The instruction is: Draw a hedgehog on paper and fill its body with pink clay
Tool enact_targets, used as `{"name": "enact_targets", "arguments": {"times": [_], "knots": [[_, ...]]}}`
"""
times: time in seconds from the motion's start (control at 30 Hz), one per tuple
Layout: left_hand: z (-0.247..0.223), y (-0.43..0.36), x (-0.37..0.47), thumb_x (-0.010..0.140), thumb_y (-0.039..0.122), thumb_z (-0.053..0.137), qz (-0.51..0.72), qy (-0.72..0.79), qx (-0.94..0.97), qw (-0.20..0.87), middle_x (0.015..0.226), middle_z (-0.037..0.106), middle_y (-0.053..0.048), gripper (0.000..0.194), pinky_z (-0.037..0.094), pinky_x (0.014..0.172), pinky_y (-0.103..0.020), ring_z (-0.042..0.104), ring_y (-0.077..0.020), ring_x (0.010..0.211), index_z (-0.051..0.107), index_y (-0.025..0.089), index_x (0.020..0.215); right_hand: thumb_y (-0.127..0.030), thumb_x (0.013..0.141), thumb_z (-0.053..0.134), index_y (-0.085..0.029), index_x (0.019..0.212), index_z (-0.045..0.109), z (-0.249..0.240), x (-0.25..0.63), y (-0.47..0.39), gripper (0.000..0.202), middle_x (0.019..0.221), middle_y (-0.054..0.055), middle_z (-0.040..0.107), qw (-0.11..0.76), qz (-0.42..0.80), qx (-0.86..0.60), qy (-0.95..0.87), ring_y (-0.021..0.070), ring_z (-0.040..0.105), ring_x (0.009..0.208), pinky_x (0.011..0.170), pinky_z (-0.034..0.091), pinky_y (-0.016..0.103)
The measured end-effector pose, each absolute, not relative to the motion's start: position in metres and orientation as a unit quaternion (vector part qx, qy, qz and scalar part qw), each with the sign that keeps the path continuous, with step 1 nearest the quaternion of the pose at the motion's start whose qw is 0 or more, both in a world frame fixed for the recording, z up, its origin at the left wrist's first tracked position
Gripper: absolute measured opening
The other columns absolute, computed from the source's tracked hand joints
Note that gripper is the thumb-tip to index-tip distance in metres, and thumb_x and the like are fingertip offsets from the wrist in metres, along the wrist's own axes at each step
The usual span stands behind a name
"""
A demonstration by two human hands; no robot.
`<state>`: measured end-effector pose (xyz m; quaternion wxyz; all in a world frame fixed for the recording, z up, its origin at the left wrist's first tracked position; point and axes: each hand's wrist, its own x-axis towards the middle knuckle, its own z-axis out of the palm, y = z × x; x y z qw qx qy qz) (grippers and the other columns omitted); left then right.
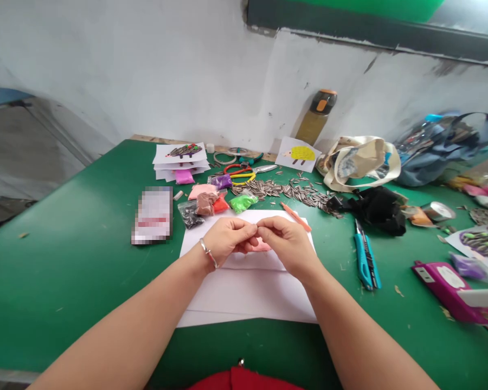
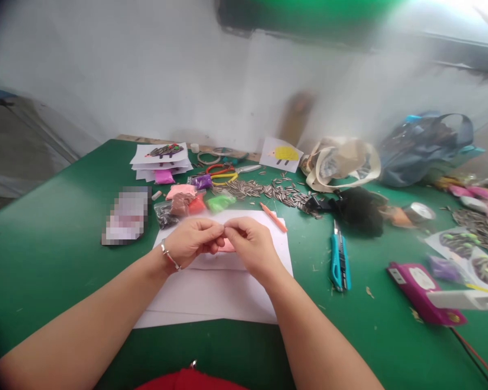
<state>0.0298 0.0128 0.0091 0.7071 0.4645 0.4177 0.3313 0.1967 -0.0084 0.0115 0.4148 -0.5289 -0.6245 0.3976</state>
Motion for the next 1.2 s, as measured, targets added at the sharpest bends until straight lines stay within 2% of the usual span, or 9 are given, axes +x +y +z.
{"name": "enact_targets", "arguments": {"times": [0.17,0.33,0.57,0.9,1.07,1.2], "knots": [[0.0081,0.0121,0.0315,0.069,0.055,0.075,0.327,0.420,0.444,0.720,0.066,0.066,-0.005,0.044,0.043,0.054,-0.022,0.057,-0.0096,0.056,0.070,0.011,0.070,-0.024,0.085,0.056,-0.023,0.085,0.069,0.0112,0.1965,-0.0085,0.013,0.085,0.001,0.069,0.417,0.371,-0.524,-0.644,0.0173,0.063,0.081,0.074,0.050,0.032],[0.0099,0.0122,0.0308,0.066,0.051,0.078,0.327,0.420,0.458,0.712,0.066,0.065,-0.004,0.041,0.044,0.054,-0.022,0.057,-0.0094,0.056,0.070,0.012,0.068,-0.019,0.087,0.052,-0.024,0.081,0.068,0.0119,0.1980,-0.0097,0.019,0.084,0.000,0.068,0.402,0.287,-0.505,-0.707,0.0155,0.061,0.079,0.072,0.048,0.030],[0.0103,0.0137,0.0296,0.064,0.056,0.078,0.315,0.420,0.464,0.714,0.066,0.065,-0.004,0.045,0.046,0.055,-0.022,0.058,-0.0096,0.056,0.069,0.011,0.068,-0.017,0.085,0.055,-0.024,0.083,0.068,0.0131,0.1984,-0.0109,0.015,0.082,-0.002,0.067,0.393,0.296,-0.513,-0.703,0.0137,0.060,0.074,0.071,0.048,0.029],[0.0100,0.0140,0.0297,0.067,0.054,0.075,0.304,0.420,0.480,0.708,0.065,0.065,-0.004,0.043,0.046,0.056,-0.023,0.058,-0.0098,0.056,0.068,0.011,0.065,-0.016,0.090,0.049,-0.020,0.082,0.064,0.0122,0.1992,-0.0107,0.018,0.081,0.002,0.064,0.374,0.217,-0.489,-0.758,0.0149,0.058,0.077,0.070,0.045,0.028],[0.0128,0.0153,0.0298,0.066,0.049,0.076,0.291,0.442,0.475,0.704,0.062,0.063,-0.003,0.039,0.043,0.054,-0.022,0.056,-0.0094,0.055,0.067,0.012,0.063,-0.016,0.090,0.050,-0.020,0.087,0.065,0.0107,0.1998,-0.0105,0.016,0.084,0.002,0.065,0.366,0.232,-0.490,-0.757,0.0151,0.058,0.078,0.069,0.046,0.028],[0.0116,0.0163,0.0279,0.065,0.051,0.077,0.289,0.429,0.470,0.715,0.066,0.065,-0.004,0.041,0.043,0.056,-0.022,0.057,-0.0099,0.057,0.068,0.012,0.068,-0.014,0.086,0.055,-0.022,0.091,0.066,0.0108,0.1994,-0.0115,0.015,0.086,0.000,0.067,0.375,0.274,-0.508,-0.726,0.0139,0.059,0.077,0.067,0.046,0.026]]}}
